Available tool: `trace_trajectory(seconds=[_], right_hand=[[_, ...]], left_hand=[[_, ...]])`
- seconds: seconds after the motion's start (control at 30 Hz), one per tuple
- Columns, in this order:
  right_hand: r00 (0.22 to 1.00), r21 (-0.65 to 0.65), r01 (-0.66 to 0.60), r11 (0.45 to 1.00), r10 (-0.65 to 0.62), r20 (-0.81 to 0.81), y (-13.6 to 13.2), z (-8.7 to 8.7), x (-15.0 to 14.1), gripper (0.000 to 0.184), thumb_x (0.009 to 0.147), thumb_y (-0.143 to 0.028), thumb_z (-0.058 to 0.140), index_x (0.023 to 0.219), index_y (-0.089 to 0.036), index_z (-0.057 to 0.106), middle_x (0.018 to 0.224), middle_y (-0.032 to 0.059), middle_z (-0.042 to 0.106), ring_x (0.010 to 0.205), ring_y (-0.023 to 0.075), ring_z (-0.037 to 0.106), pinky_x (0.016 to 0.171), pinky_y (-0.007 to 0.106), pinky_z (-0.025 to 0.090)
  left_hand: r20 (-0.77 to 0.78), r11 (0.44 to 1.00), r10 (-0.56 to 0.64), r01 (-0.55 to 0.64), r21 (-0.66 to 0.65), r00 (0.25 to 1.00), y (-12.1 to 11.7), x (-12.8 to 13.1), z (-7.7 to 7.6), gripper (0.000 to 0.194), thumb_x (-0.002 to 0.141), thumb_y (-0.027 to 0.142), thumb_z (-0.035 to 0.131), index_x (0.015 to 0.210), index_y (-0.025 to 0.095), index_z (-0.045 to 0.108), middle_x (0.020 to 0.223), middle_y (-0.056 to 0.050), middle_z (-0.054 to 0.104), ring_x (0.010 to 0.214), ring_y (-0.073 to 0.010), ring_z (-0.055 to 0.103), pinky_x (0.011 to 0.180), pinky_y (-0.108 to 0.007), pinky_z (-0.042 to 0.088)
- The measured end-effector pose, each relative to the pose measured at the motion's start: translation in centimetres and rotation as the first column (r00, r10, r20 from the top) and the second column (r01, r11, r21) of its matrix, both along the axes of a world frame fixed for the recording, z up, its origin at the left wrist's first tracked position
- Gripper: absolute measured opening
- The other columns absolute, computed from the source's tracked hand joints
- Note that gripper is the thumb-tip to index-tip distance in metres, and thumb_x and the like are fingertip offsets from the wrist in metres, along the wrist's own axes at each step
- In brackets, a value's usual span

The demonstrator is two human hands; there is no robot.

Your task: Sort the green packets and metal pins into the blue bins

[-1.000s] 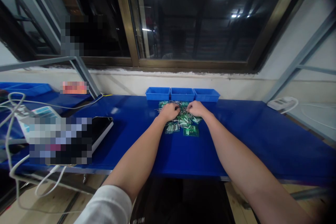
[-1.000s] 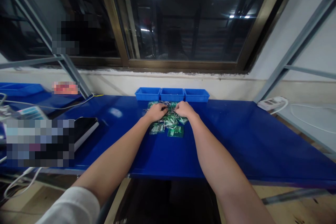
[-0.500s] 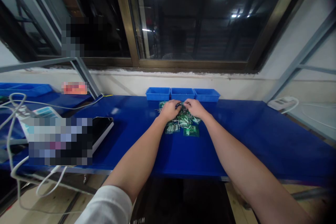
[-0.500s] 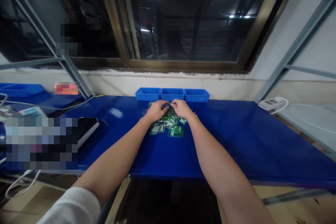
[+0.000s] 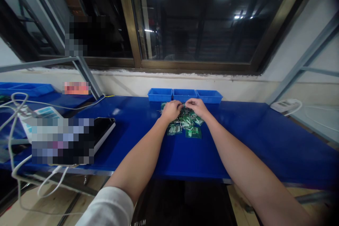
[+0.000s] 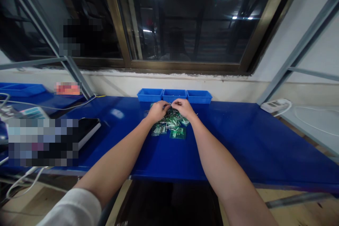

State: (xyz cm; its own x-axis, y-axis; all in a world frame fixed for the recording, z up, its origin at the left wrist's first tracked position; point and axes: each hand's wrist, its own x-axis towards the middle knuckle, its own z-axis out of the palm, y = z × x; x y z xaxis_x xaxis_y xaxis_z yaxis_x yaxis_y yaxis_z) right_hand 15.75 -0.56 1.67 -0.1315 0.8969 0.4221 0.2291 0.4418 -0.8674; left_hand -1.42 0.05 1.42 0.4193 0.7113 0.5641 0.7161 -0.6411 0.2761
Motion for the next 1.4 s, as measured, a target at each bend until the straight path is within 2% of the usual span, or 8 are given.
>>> trace_trajectory(seconds=[0.17,0.27,0.4,0.63,0.77,0.9,1.07,1.4], right_hand=[[0.958,0.15,0.247,0.957,-0.265,0.107,0.3,-0.1,0.5,0.019,0.069,-0.03,0.059,0.08,-0.017,0.067,0.078,0.0047,0.068,0.075,0.0197,0.058,0.075,0.034,0.045],[0.803,0.309,0.414,0.856,-0.504,0.319,0.5,-0.1,0.9,0.03,0.069,-0.024,0.056,0.096,-0.018,0.067,0.094,0.0066,0.068,0.093,0.0251,0.053,0.085,0.04,0.041],[0.624,0.371,0.477,0.797,-0.604,0.496,0.9,-0.5,1.4,0.046,0.072,-0.026,0.055,0.117,-0.02,0.06,0.118,0.0077,0.06,0.106,0.0314,0.042,0.09,0.047,0.035],[0.604,0.29,0.453,0.843,-0.529,0.596,1.5,-1.3,1.8,0.063,0.071,-0.029,0.058,0.132,-0.024,0.047,0.142,0.0054,0.04,0.113,0.0344,0.038,0.091,0.051,0.035],[0.65,0.327,0.446,0.833,-0.553,0.522,1.3,-1.0,1.9,0.036,0.072,-0.02,0.052,0.105,-0.018,0.066,0.108,0.0074,0.065,0.104,0.0261,0.049,0.09,0.039,0.039],[0.709,0.17,0.339,0.925,-0.371,0.6,0.6,-0.6,1.8,0.017,0.069,-0.023,0.057,0.079,-0.02,0.07,0.075,0.0032,0.068,0.077,0.0187,0.06,0.075,0.028,0.044],[0.68,0.088,0.26,0.962,-0.247,0.69,0.4,-0.7,1.6,0.011,0.065,-0.021,0.059,0.07,-0.021,0.07,0.071,0.0032,0.068,0.07,0.0191,0.061,0.064,0.027,0.043],[0.62,0.073,0.26,0.963,-0.224,0.752,0.6,-1.1,1.1,0.007,0.07,-0.018,0.061,0.07,-0.021,0.068,0.067,0.0056,0.066,0.069,0.02,0.059,0.064,0.028,0.041]], left_hand=[[0.07,0.998,0.061,-0.061,0.0,0.996,-0.1,0.1,0.0,0.033,0.087,0.035,0.048,0.112,0.016,0.058,0.106,-0.009,0.066,0.099,-0.0222,0.06,0.086,-0.032,0.046],[0.087,0.993,0.122,-0.121,-0.016,0.989,-0.1,0.1,0.0,0.035,0.088,0.033,0.047,0.116,0.014,0.056,0.109,-0.01,0.064,0.103,-0.0235,0.059,0.089,-0.034,0.045],[0.066,0.989,0.144,-0.141,-0.035,0.987,0.0,0.1,-0.1,0.033,0.087,0.03,0.047,0.115,0.015,0.056,0.11,-0.01,0.064,0.103,-0.0239,0.058,0.09,-0.034,0.045],[-0.004,0.988,0.137,-0.137,-0.071,0.991,0.2,0.0,-0.4,0.031,0.086,0.029,0.047,0.113,0.017,0.057,0.109,-0.009,0.064,0.102,-0.0229,0.058,0.091,-0.033,0.045],[-0.037,0.988,0.116,-0.119,-0.096,0.993,0.3,0.0,-0.5,0.032,0.087,0.03,0.045,0.113,0.018,0.058,0.109,-0.008,0.064,0.102,-0.0226,0.059,0.09,-0.032,0.045],[-0.063,0.99,0.071,-0.078,-0.115,0.995,0.3,0.0,-0.7,0.032,0.087,0.031,0.045,0.113,0.019,0.06,0.113,-0.007,0.063,0.105,-0.0213,0.058,0.093,-0.031,0.044],[-0.065,0.992,0.043,-0.051,-0.115,0.997,0.3,0.0,-0.7,0.032,0.086,0.03,0.045,0.111,0.017,0.062,0.113,-0.008,0.063,0.106,-0.0214,0.057,0.095,-0.032,0.043],[-0.063,0.995,0.023,-0.029,-0.094,0.998,0.2,0.0,-0.8,0.029,0.085,0.027,0.047,0.106,0.017,0.063,0.108,-0.009,0.065,0.103,-0.0217,0.059,0.092,-0.032,0.045]])
